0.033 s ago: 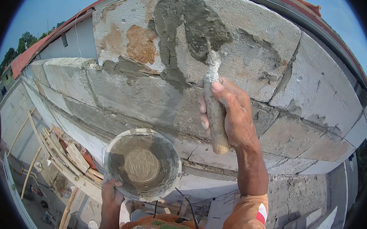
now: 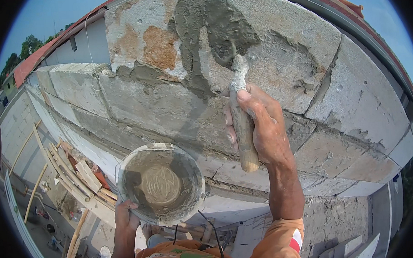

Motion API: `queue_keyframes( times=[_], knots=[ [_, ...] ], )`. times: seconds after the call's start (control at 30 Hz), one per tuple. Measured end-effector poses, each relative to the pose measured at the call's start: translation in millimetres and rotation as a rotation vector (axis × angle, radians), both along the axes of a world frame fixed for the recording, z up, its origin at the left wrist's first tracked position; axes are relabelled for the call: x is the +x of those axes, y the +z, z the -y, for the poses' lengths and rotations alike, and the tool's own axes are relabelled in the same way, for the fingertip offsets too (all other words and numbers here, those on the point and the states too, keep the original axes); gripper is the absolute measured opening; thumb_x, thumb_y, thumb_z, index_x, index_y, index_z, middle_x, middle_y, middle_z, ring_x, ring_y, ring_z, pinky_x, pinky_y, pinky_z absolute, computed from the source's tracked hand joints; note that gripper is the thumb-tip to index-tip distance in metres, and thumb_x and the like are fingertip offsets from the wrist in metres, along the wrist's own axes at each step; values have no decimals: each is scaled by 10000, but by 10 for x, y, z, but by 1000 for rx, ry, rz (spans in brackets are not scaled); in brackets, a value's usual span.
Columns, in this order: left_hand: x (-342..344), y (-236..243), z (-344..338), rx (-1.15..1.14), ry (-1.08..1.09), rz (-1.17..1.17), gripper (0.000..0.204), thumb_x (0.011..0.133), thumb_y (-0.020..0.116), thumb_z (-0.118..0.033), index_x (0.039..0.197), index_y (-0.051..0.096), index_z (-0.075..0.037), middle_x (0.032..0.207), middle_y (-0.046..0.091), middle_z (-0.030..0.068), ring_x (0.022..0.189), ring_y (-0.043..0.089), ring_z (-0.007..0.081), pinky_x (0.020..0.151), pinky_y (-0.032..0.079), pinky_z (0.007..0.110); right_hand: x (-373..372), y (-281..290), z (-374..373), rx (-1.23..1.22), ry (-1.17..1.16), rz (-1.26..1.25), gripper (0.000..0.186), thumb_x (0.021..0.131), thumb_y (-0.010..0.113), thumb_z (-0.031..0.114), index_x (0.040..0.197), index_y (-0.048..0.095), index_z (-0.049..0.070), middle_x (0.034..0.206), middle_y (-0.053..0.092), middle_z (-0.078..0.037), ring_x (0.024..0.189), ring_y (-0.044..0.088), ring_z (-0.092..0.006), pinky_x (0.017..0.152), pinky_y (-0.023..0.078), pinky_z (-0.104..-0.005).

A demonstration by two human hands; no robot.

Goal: The person applies mortar to a lightweight concrete block and positions it onto the top layer of a wall. They use a trowel to spread mortar, tap the block into place with a hammer, and use the trowel to fill gaps between blocks.

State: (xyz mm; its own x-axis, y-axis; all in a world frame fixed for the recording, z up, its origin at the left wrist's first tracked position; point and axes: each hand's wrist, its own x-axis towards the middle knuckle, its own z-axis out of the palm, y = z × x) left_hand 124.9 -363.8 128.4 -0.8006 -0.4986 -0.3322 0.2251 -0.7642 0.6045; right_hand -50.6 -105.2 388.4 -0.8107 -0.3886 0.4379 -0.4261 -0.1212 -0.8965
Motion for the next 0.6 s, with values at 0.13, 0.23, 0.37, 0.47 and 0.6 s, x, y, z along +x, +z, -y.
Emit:
queue_keyframes(
  times=[0.13, 0.23, 0.37, 0.47, 0.6],
  knots=[
    [0, -23, 11, 3, 2, -24, 641, 681, 442, 134, 1305, 521, 12, 1109, 624, 158, 985, 644, 296, 912, 543, 433, -2, 8, 74, 99, 57, 29, 392, 1011, 506, 359, 1042, 596, -21, 720, 601, -77, 497, 565, -142, 428, 457, -287],
    [-7, -23, 17, 2, 7, -27, 647, 679, 438, 139, 1308, 521, 12, 1113, 626, 156, 989, 644, 296, 915, 543, 433, -40, -67, 107, 127, 68, 68, 363, 1018, 505, 352, 1003, 587, -2, 722, 600, -72, 507, 568, -142, 430, 456, -285],
    [57, 41, 9, -22, 42, -47, 650, 679, 434, 144, 1310, 522, 14, 1115, 629, 154, 994, 648, 298, 911, 546, 428, 43, -471, -169, 159, 11, 135, 331, 1037, 493, 322, 994, 567, 2, 725, 589, -61, 536, 568, -131, 458, 459, -279],
    [95, -2, 57, 28, -16, -33, 678, 716, 425, 157, 1367, 500, -14, 1159, 599, 149, 1021, 621, 288, 924, 534, 416, 238, -704, -227, 192, -144, -45, 301, 1057, 480, 280, 1012, 554, -8, 715, 576, -58, 551, 564, -118, 472, 458, -276],
    [52, -24, 70, -8, 22, -58, 680, 721, 419, 161, 1374, 495, -13, 1157, 596, 139, 1014, 621, 283, 920, 536, 413, 254, -715, -234, 315, -98, -169, 280, 1070, 470, 253, 1033, 546, -14, 708, 569, -50, 548, 555, -108, 475, 451, -277]
  ],
)
